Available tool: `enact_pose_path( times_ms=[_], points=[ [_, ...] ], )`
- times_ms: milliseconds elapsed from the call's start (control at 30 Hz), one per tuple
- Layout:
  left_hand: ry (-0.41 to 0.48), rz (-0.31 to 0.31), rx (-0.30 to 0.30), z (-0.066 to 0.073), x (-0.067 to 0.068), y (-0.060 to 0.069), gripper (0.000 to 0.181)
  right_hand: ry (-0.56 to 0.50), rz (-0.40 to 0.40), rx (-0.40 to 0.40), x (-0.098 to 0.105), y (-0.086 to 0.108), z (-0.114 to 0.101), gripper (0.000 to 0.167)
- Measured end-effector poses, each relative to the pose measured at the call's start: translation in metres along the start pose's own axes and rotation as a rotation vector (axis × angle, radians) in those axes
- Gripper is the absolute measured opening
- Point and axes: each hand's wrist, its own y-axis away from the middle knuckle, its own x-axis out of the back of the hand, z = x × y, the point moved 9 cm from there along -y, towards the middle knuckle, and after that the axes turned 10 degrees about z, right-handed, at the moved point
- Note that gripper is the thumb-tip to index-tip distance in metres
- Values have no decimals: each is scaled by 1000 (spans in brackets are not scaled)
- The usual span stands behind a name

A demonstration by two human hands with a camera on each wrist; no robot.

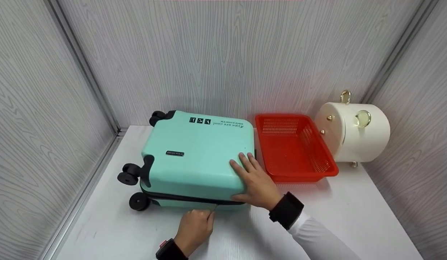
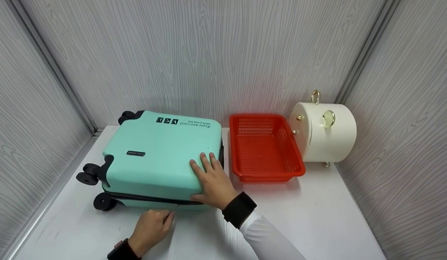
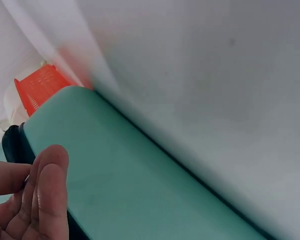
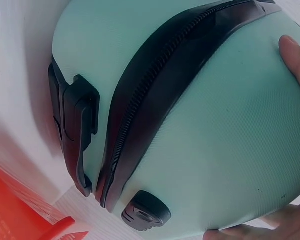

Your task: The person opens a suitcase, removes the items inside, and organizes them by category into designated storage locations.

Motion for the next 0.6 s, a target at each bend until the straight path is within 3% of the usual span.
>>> enact_pose_path(
  times_ms=[133, 333, 600],
  points=[
    [-16, 18, -31, 4, 6, 1, 53, -2, -1, -2, -1, 1, 0, 107],
    [-104, 69, -108, 5, 14, 4, 57, -4, -1, 0, -2, 2, 0, 108],
    [-104, 211, -128, -10, 30, 8, 60, 29, 6, 15, -1, 1, 0, 107]
  ],
)
